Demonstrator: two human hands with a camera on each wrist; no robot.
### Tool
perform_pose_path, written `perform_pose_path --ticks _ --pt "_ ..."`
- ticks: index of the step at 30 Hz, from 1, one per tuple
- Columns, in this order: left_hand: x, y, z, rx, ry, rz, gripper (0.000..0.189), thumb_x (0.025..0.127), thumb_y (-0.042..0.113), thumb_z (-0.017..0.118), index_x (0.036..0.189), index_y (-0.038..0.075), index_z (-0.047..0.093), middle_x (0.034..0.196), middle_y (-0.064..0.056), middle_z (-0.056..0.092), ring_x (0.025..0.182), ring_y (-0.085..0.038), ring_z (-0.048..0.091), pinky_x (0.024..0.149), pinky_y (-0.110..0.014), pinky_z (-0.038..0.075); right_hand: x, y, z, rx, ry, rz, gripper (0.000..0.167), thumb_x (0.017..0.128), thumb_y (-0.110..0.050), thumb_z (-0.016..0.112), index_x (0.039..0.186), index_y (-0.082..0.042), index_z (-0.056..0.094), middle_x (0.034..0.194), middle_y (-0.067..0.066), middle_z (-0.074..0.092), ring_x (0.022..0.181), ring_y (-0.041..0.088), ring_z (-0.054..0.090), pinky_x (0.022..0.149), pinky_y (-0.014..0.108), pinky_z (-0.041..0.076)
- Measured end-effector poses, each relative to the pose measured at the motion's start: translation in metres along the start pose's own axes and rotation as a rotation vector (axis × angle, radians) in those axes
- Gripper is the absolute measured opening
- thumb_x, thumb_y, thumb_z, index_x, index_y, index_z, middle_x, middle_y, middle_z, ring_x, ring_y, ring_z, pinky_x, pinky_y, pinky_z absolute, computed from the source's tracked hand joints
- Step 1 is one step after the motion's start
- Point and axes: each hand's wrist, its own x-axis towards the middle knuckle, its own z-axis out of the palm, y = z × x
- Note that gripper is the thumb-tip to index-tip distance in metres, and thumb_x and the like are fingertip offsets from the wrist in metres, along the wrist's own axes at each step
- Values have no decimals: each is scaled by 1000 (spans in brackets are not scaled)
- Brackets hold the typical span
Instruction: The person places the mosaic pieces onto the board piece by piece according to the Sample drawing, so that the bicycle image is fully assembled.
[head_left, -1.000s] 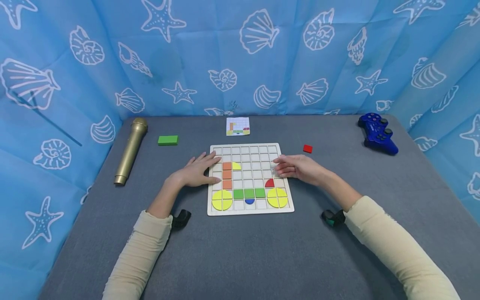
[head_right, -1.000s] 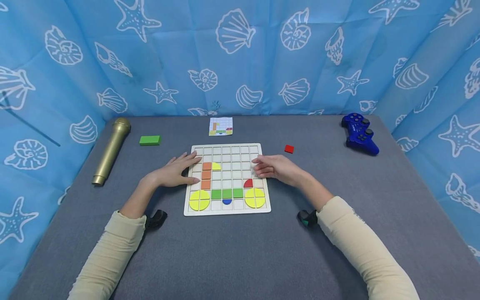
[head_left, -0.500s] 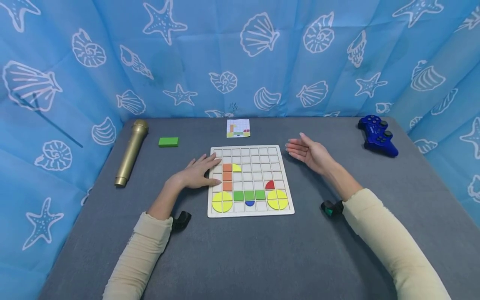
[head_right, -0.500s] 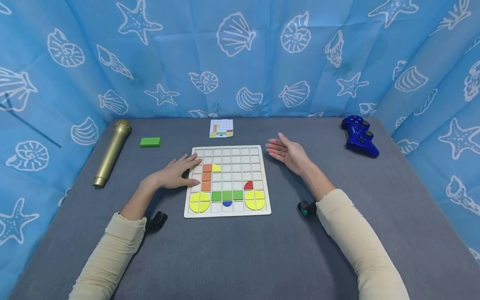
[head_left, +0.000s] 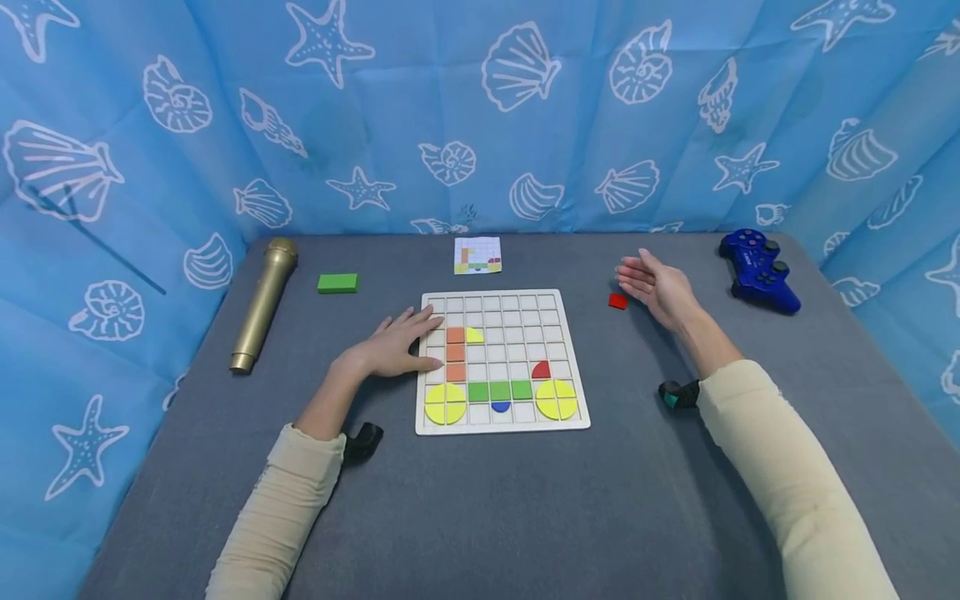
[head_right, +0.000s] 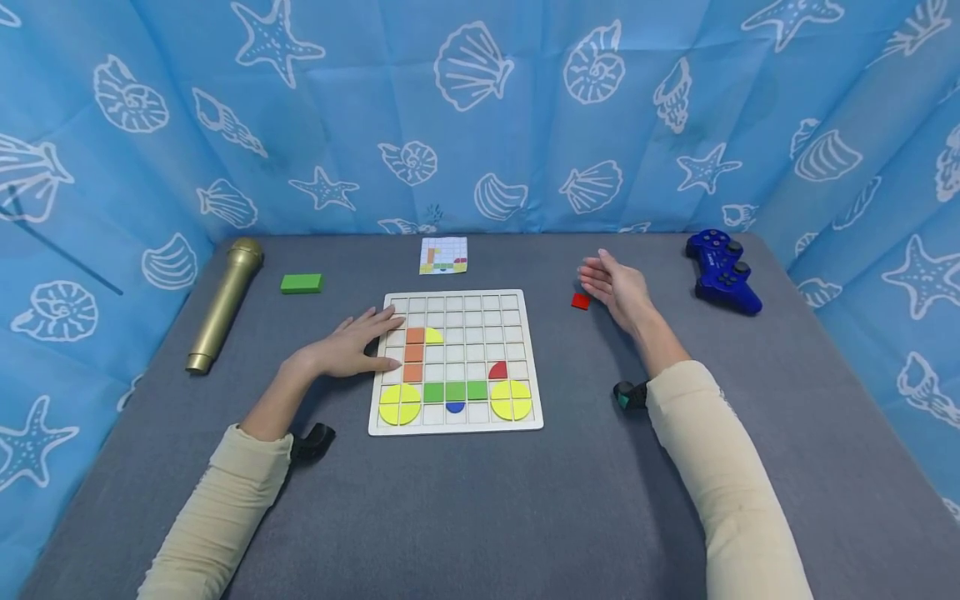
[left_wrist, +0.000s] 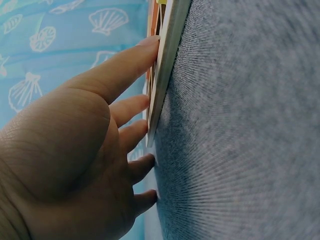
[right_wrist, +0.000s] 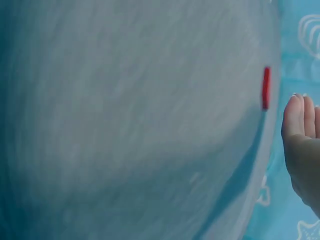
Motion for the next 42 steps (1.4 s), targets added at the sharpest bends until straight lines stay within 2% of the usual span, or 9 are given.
perform_pose_path --ticks 4,8,14,18,22,29,34,40,42 --pt "-2 1 0 -3 0 4 79 93 46 58 154 15 19 159 -9 6 143 -32 -3 111 -55 -2 1 1 -10 -80 32 33 62 98 -35 52 140 7 37 104 1 66 109 15 58 97 27 43" --pt "-2 1 0 -9 3 13 79 93 46 58 154 15 19 159 -10 6 143 -32 -3 111 -55 -2 -1 2 -15 -248 19 45 63 99 -34 51 143 8 35 110 0 64 110 12 57 98 28 42" --pt "-1 -1 -1 -3 5 16 80 93 47 57 154 14 19 159 -10 6 143 -33 -3 111 -56 -2 0 4 -14 -459 -4 -21 55 101 -29 49 139 10 41 115 4 62 105 10 59 94 27 45" --pt "-1 -1 -1 -1 0 13 80 93 47 57 154 14 18 159 -10 6 143 -33 -3 111 -55 -2 2 4 -9 -530 17 -83 51 101 -28 49 135 9 46 119 11 61 106 13 59 93 28 45" --pt "-2 -1 -1 -8 -2 14 79 93 46 58 154 14 19 159 -10 6 143 -33 -3 111 -55 -3 4 6 -6 -618 -5 -67 48 102 -26 47 136 7 47 130 21 53 114 20 55 96 31 44" --pt "-1 0 -1 -3 2 20 79 93 46 58 154 14 19 159 -11 6 143 -33 -3 111 -56 -3 2 10 -6 -853 -24 -94 41 97 -9 57 135 1 50 133 21 51 115 29 52 91 32 47" --pt "-1 -1 -1 -4 2 16 80 93 47 58 154 13 19 159 -11 6 143 -34 -3 111 -56 -2 1 13 -4 -898 -89 -149 45 92 4 59 135 6 47 126 26 52 112 35 53 83 27 50" --pt "0 -1 0 -9 0 10 79 93 47 57 154 14 19 159 -10 6 143 -33 -3 111 -56 -2 -1 14 -2 -991 -96 -168 47 89 5 63 134 6 48 123 26 53 110 36 51 92 45 45" --pt "1 0 0 -8 -1 8 79 93 47 57 154 14 19 159 -10 5 143 -33 -3 111 -55 -2 -2 14 -3 -1006 -79 -165 46 89 4 63 133 6 49 121 26 53 109 36 52 91 47 45"
